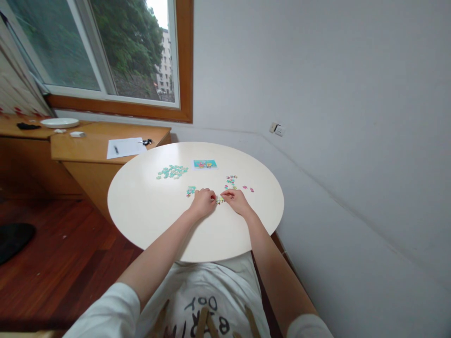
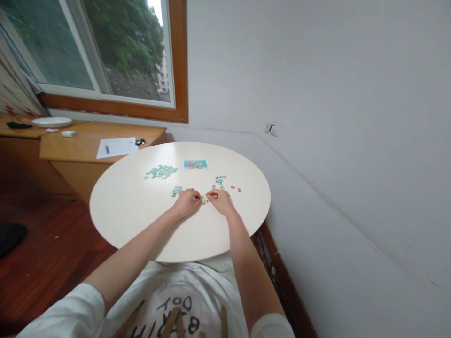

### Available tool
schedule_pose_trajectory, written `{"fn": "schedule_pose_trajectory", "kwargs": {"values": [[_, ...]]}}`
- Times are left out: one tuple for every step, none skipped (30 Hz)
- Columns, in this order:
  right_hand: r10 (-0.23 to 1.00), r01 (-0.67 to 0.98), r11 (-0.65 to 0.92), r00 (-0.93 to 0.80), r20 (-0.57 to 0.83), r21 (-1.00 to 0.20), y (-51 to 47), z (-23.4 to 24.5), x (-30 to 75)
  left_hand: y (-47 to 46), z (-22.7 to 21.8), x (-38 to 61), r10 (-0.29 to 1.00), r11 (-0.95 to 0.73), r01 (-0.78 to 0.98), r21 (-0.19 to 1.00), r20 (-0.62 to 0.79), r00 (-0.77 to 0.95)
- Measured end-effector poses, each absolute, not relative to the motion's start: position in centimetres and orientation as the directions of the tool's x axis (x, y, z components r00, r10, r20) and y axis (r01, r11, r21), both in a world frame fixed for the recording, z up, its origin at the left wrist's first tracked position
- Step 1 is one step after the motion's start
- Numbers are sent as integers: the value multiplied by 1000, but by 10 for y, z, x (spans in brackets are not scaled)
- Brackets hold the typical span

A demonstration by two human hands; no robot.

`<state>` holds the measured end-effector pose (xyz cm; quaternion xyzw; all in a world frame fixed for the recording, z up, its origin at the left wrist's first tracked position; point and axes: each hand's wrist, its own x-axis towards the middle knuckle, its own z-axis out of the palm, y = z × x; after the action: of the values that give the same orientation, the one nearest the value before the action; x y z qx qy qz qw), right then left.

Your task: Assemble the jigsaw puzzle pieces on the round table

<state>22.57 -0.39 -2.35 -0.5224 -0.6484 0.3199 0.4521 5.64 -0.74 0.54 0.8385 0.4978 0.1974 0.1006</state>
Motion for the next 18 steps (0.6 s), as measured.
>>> {"fn": "schedule_pose_trajectory", "kwargs": {"values": [[967, 390, 250, -49, 251, -886, -4, -23, 226, -8, 6, 57, 872, -489, 794, 361, 228, 433], [967, 394, 250, -52, 250, -885, -5, -23, 225, -8, 6, 57, 870, -493, 794, 356, 225, 440], [967, 398, 251, -56, 250, -882, -5, -22, 225, -8, 6, 57, 868, -497, 794, 351, 223, 445], [967, 404, 251, -58, 250, -880, -5, -22, 225, -9, 7, 57, 866, -499, 794, 347, 220, 448], [967, 409, 251, -61, 249, -877, -5, -22, 225, -9, 7, 58, 866, -500, 795, 344, 217, 450], [967, 413, 250, -62, 247, -876, -5, -21, 225, -9, 7, 58, 866, -499, 796, 343, 215, 451], [968, 414, 248, -61, 245, -876, -5, -21, 225, -10, 8, 58, 866, -499, 796, 342, 213, 452], [968, 414, 245, -58, 244, -877, -5, -21, 224, -10, 8, 58, 867, -498, 797, 342, 211, 452], [969, 412, 244, -56, 242, -878, -5, -22, 224, -10, 8, 58, 867, -499, 796, 344, 210, 452], [968, 410, 244, -54, 244, -879, -5, -22, 224, -10, 8, 57, 867, -498, 795, 345, 209, 452], [968, 408, 244, -53, 244, -880, -5, -22, 224, -11, 9, 57, 868, -497, 795, 347, 208, 451], [968, 408, 245, -54, 245, -879, -6, -22, 224, -11, 9, 57, 869, -495, 796, 349, 208, 450], [968, 411, 246, -56, 245, -878, -6, -22, 224, -11, 9, 57, 869, -496, 795, 350, 208, 450], [968, 416, 246, -55, 245, -875, -6, -22, 224, -11, 10, 57, 869, -496, 794, 352, 208, 450], [968, 423, 246, -55, 246, -872, -6, -22, 224, -11, 10, 57, 869, -496, 794, 353, 207, 450], [967, 431, 247, -54, 248, -868, -7, -21, 223, -11, 10, 57, 868, -496, 793, 354, 207, 450], [966, 438, 250, -53, 253, -863, -7, -21, 223, -11, 9, 57, 868, -496, 792, 356, 208, 450], [964, 445, 256, -53, 259, -858, -7, -20, 223, -11, 9, 57, 869, -495, 791, 358, 209, 449]]}}
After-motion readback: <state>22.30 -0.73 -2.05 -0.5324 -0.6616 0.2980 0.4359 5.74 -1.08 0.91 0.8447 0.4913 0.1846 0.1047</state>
